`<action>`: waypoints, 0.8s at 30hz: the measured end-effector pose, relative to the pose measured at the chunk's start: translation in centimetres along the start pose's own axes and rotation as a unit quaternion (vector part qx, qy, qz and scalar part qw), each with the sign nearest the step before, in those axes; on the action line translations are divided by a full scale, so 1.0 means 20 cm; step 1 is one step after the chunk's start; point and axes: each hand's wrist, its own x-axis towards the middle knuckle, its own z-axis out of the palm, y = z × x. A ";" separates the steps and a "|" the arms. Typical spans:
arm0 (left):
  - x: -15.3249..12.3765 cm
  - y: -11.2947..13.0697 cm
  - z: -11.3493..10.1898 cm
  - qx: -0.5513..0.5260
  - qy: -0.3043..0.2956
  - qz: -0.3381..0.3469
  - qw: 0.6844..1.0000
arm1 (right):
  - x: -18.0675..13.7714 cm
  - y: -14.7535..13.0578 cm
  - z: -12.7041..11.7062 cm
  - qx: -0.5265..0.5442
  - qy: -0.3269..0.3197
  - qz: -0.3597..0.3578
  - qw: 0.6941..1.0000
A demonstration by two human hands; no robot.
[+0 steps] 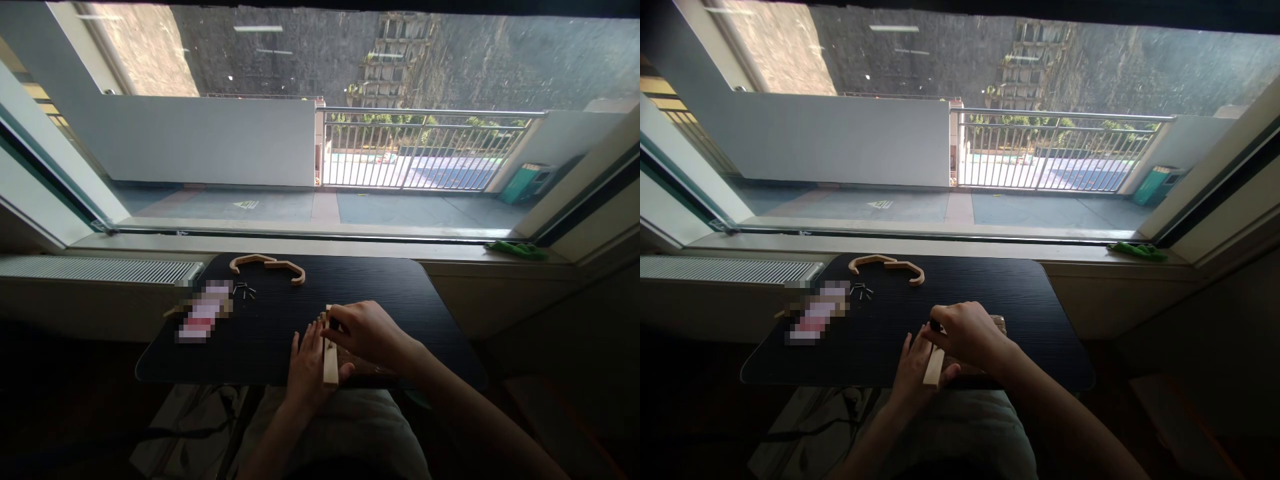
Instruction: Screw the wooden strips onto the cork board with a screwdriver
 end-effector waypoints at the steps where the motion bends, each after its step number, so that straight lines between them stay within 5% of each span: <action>1: 0.00 0.00 0.00 -0.001 0.002 -0.001 1.000 | 0.00 0.00 0.00 -0.006 0.000 0.003 1.000; 24: 0.01 0.01 -0.01 -0.026 -0.006 -0.013 1.000 | 0.02 0.00 0.06 0.003 0.017 -0.013 1.000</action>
